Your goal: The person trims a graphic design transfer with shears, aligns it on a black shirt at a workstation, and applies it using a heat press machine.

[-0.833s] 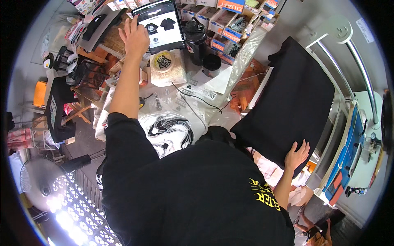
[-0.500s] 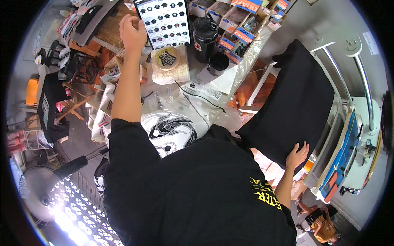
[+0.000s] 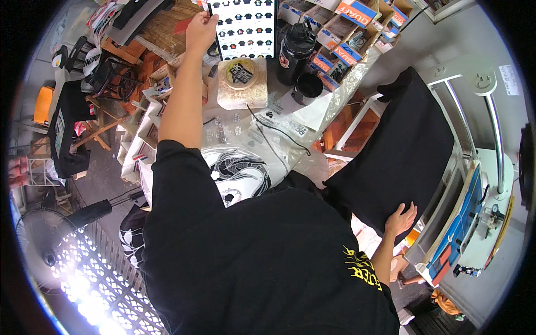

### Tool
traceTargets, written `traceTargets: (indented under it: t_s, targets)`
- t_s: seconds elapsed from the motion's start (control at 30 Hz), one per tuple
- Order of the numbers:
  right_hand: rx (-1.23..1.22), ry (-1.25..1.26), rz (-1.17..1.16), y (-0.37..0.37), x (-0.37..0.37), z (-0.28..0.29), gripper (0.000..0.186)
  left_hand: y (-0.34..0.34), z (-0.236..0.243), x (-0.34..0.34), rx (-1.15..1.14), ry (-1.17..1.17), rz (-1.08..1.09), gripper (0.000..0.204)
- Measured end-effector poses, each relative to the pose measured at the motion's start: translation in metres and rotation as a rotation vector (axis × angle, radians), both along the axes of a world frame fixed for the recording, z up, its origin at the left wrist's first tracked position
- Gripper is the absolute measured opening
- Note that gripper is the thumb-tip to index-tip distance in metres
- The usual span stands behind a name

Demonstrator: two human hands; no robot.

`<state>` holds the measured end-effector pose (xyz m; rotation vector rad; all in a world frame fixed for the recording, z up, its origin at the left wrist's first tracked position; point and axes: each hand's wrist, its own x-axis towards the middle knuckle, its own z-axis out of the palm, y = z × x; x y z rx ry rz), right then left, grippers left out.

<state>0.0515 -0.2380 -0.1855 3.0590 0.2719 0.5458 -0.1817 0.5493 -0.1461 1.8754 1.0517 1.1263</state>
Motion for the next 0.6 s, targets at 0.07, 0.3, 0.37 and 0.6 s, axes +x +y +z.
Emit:
traceTargets:
  t_s: [0.07, 0.3, 0.37, 0.6]
  targets:
    - [0.001, -0.007, 0.001, -0.001, -0.001, -0.001, 0.051, 0.002, 0.009, 0.007, -0.013, -0.068, -0.020, 0.045]
    - [0.048, 0.051, -0.016, -0.004, 0.001, -0.001, 0.050, 0.002, 0.031, 0.021, 0.084, 0.193, 0.072, 0.046]
    - [0.048, 0.047, -0.009, -0.004, 0.004, -0.004, 0.051, 0.003, 0.020, 0.015, 0.098, 0.011, 0.073, 0.053]
    - [0.059, 0.045, -0.010, -0.003, 0.001, -0.001, 0.051, -0.150, 0.042, -0.006, 0.072, -0.324, 0.352, 0.031]
